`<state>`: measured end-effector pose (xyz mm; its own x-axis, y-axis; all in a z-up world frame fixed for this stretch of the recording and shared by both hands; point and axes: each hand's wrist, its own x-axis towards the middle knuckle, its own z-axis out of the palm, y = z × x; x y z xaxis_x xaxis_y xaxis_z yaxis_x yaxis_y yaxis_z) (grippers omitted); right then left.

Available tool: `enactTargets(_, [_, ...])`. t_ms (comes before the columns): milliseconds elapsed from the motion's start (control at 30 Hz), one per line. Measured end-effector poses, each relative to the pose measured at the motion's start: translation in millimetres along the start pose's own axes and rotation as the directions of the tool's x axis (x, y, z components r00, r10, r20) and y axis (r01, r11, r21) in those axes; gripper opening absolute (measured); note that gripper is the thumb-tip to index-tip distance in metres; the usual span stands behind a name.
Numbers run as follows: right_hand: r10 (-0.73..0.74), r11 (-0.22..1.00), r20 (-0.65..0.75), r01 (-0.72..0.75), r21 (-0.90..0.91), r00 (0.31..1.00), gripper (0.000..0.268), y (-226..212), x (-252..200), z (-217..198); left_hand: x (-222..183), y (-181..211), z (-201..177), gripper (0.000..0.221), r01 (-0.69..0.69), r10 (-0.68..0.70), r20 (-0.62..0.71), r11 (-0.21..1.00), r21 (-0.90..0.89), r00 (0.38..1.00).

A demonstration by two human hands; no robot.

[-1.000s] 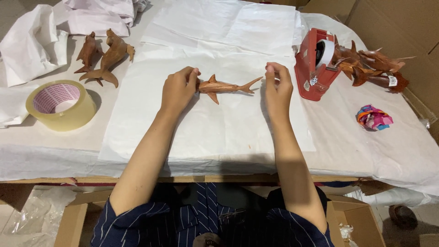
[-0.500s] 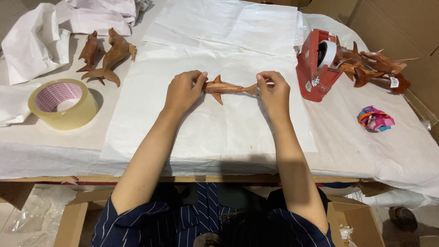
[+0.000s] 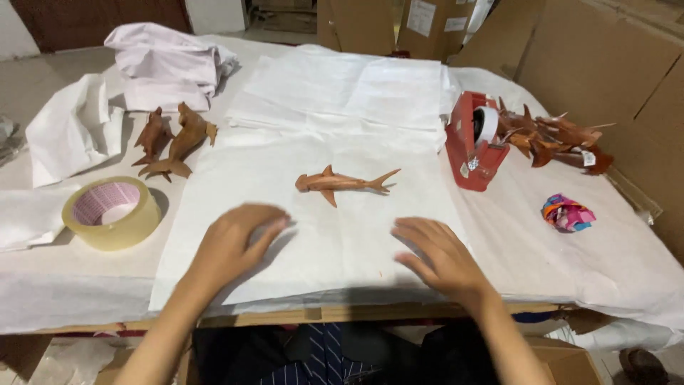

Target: Wrapping a wooden fish figurine in white tissue paper for packaging

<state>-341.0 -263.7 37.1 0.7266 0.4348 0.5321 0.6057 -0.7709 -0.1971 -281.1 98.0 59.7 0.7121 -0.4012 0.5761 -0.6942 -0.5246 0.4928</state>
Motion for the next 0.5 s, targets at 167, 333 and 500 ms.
enactTargets(167, [0.085,0.995,0.166,-0.091,0.028,0.983,0.073,-9.3,-58.1,-18.5,-71.4,-38.5,-24.4,0.082,-0.238,0.120,0.409,0.938,0.252,0.905])
enactTargets(333, [0.113,0.990,0.164,-0.096,-0.107,0.980,0.073,-19.1,-82.4,-17.6,-91.8,-59.0,-33.7,0.084,-0.320,0.188,0.324,0.845,0.429,0.927])
enactTargets(500, [0.156,0.971,0.089,-0.136,-0.197,0.984,0.065,-23.8,-86.9,-15.4,-78.1,-73.6,-34.0,0.091,-0.333,0.167,0.418,0.869,0.365,0.893])
